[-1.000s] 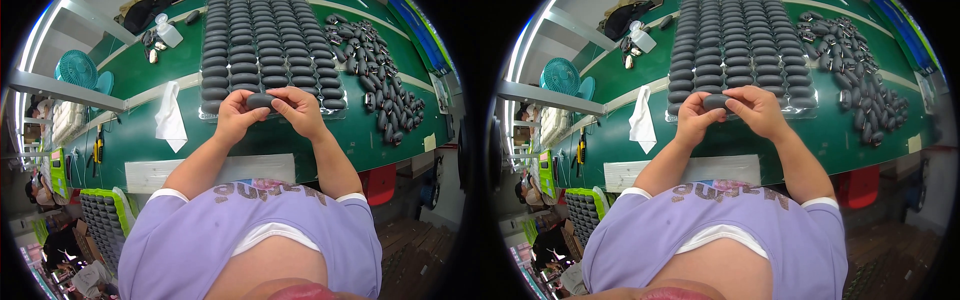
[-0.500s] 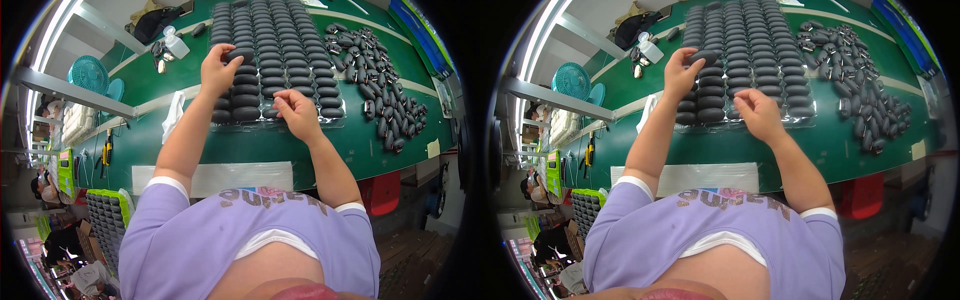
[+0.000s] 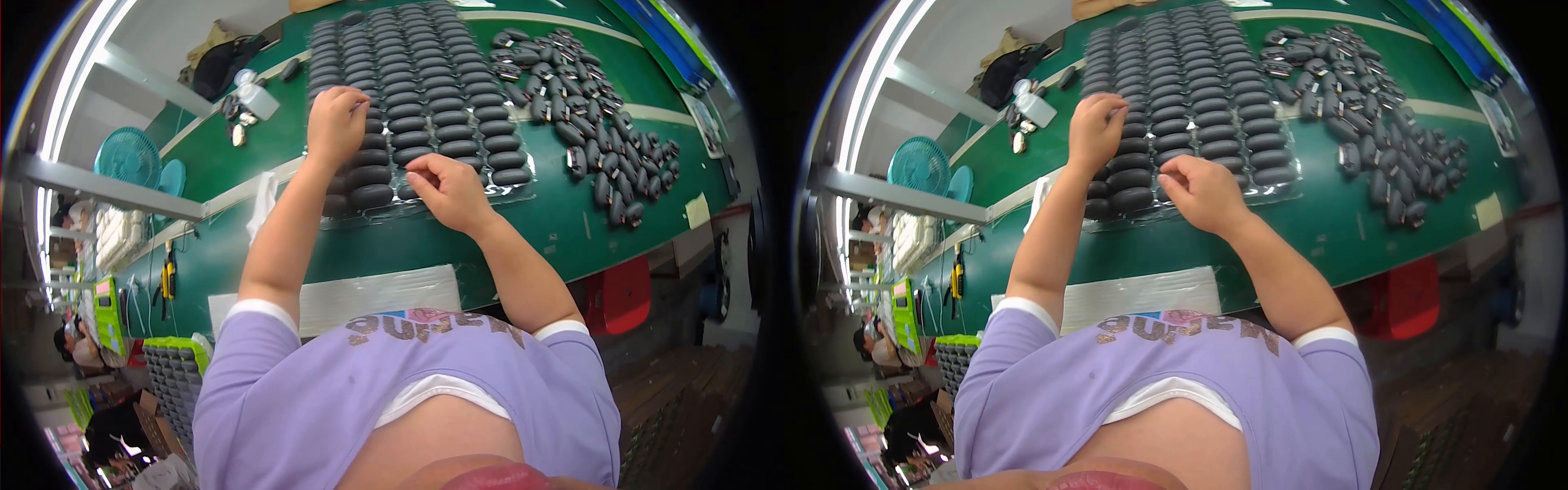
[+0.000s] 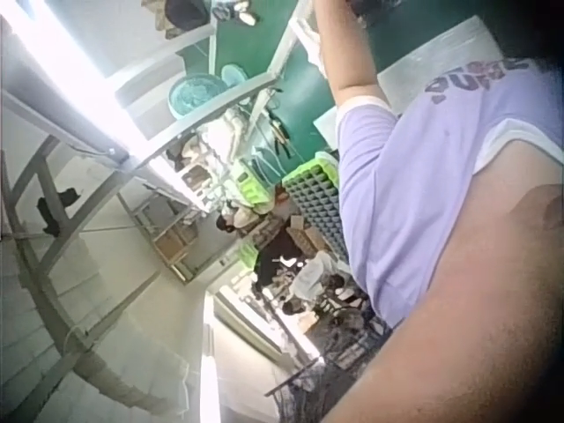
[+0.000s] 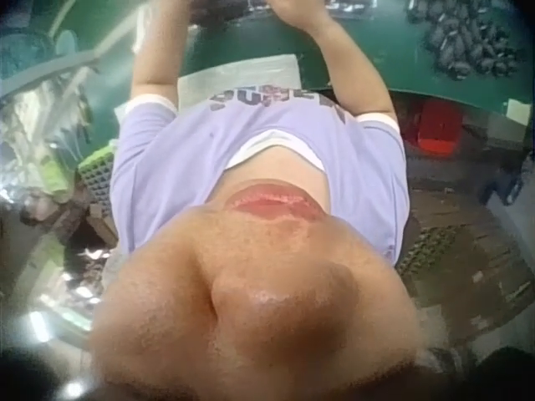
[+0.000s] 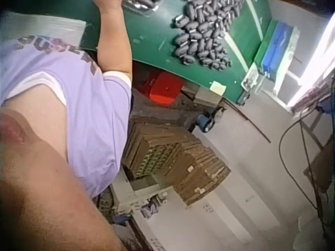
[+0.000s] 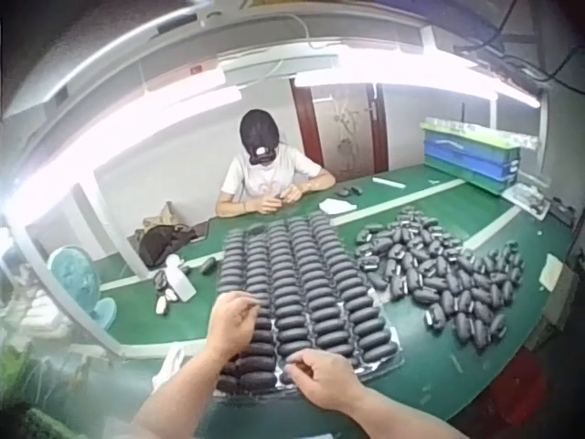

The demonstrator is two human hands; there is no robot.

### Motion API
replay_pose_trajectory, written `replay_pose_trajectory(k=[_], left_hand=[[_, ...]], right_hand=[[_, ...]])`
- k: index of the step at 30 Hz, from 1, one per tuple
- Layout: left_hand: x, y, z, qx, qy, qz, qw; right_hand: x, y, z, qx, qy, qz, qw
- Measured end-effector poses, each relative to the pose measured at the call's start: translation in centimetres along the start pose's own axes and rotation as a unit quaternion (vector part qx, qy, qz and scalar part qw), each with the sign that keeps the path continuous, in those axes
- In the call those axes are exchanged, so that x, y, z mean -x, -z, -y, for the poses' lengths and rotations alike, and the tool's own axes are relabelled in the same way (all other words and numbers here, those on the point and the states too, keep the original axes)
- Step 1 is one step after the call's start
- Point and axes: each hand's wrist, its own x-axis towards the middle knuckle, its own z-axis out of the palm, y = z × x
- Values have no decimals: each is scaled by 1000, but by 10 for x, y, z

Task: Assembling small black plastic electronic cases or charging cradles at a factory workbench.

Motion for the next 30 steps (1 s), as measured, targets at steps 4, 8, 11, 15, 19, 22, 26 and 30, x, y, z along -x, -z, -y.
replay_pose_trajectory(k=[4,8,11,15,19,22,26,30], left_hand=[[46,12,-82,283,184,-69,939],[92,0,-135,383,169,-11,908],[106,-16,-149,388,58,39,919],[105,-21,-146,391,-29,40,919],[110,-19,-140,405,-15,56,912],[110,-16,-140,417,15,80,905],[103,-20,-134,427,51,40,902],[105,-30,-126,514,169,-6,841]], right_hand=[[-13,16,-6,12,-1,-115,993],[-50,71,-24,182,29,-262,947],[-82,123,-57,372,-30,-216,902],[-94,152,-97,540,21,-11,841],[-102,146,-97,566,5,20,824],[-102,151,-112,584,6,-19,812],[-101,166,-126,479,-40,-233,845],[-83,136,-56,-92,-135,-188,968]])
